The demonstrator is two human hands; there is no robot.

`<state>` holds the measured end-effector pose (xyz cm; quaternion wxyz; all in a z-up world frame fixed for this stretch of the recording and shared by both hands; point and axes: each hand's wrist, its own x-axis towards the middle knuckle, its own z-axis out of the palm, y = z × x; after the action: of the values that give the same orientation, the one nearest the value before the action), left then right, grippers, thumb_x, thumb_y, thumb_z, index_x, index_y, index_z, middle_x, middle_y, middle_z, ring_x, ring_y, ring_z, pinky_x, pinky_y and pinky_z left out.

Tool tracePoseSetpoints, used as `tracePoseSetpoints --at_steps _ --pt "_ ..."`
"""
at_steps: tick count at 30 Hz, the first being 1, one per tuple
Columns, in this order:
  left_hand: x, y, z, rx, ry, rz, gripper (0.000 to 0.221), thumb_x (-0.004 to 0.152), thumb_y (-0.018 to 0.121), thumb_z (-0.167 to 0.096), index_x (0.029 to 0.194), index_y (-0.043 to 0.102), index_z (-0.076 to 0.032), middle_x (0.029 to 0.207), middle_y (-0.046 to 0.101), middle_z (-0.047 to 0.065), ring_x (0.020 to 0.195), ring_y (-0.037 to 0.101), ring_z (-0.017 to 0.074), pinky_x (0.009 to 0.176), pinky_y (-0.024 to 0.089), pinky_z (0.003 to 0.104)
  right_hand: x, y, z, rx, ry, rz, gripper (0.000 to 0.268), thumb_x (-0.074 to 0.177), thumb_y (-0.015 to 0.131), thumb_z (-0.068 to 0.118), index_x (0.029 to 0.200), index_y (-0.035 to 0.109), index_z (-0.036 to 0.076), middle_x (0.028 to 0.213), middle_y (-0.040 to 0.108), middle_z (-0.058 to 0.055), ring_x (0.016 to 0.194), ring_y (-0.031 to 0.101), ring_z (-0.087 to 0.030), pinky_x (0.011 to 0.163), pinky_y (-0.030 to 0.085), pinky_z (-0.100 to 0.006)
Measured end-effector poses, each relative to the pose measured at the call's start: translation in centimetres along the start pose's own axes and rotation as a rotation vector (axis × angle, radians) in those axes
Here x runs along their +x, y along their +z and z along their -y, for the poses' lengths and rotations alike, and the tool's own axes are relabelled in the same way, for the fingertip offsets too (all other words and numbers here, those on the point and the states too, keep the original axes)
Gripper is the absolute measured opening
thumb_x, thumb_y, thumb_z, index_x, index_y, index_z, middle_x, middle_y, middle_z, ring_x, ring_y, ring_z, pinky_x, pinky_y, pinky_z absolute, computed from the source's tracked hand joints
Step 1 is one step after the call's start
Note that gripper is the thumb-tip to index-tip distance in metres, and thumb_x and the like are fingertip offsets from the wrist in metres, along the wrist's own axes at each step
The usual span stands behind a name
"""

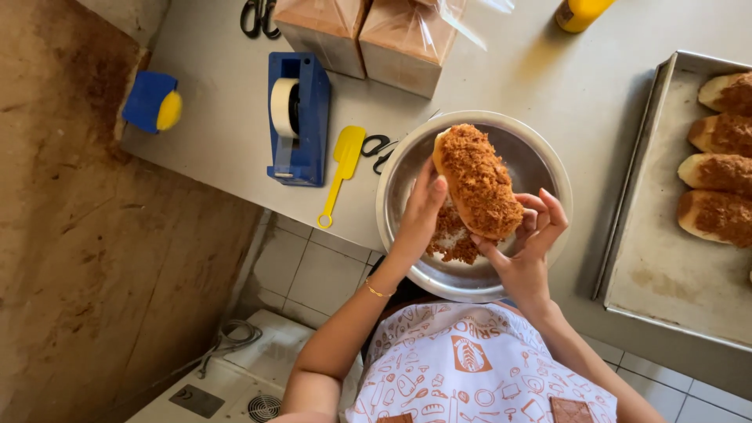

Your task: Applying sauce and meat floss toppings to bread buns in a bakery production area.

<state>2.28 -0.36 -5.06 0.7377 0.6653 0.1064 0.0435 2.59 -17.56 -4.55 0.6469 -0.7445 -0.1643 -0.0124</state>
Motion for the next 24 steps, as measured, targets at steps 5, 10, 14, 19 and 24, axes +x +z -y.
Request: tracePoseSetpoints --at_steps 5,10,14,19,24 --pt "-0.4 1.2 -2.0 -0.036 -0.068 -0.114 0.102 0.084 0.074 -0.057 0.158 0.027 -0.005 0.156 0.036 0.028 0.149 0.027 0.0456 0.123 0.014 0.056 -0.5 0.1 -0.9 -0.023 -0.039 -0.002 0.114 0.069 0.089 -0.004 0.151 0.011 0.005 0.134 0.04 -0.025 0.114 0.053 -0.037 0.096 0.049 -0.049" --pt "-0.4 0.8 -1.2 -0.097 -0.068 -0.119 0.099 0.084 0.074 -0.059 0.156 0.031 -0.008 0.153 0.038 0.027 0.149 0.027 0.0442 0.122 0.015 0.057 -1.0 0.2 -1.5 -0.032 -0.052 -0.009 0.111 0.07 0.089 -0.001 0.149 0.012 0.003 0.133 0.042 -0.025 0.114 0.054 -0.038 0.096 0.049 -0.05" --pt "-0.5 0.7 -1.6 -0.137 -0.084 -0.101 0.096 0.085 0.076 -0.053 0.154 0.028 -0.007 0.15 0.039 0.029 0.146 0.032 0.0435 0.119 0.026 0.057 -1.3 0.5 -1.5 -0.047 -0.047 0.0 0.11 0.071 0.088 0.0 0.149 0.012 0.002 0.134 0.042 -0.024 0.116 0.054 -0.037 0.095 0.048 -0.05" --pt "-1.0 0.2 -3.7 -0.189 -0.133 -0.112 0.099 0.084 0.065 -0.067 0.15 0.031 -0.001 0.144 0.042 0.032 0.141 0.038 0.0449 0.119 0.029 0.058 -0.9 0.2 -1.8 -0.029 -0.043 0.022 0.111 0.069 0.087 -0.003 0.149 0.01 0.002 0.134 0.042 -0.026 0.117 0.055 -0.04 0.093 0.049 -0.052" --pt "-1.1 -1.2 -1.7 -0.214 -0.127 -0.144 0.082 0.093 0.057 -0.064 0.143 0.039 -0.002 0.136 0.053 0.023 0.136 0.046 0.0364 0.118 0.03 0.053 -0.6 -1.4 -3.2 -0.005 -0.05 0.051 0.115 0.07 0.086 -0.003 0.151 0.006 0.005 0.134 0.044 -0.025 0.117 0.055 -0.04 0.091 0.05 -0.05"
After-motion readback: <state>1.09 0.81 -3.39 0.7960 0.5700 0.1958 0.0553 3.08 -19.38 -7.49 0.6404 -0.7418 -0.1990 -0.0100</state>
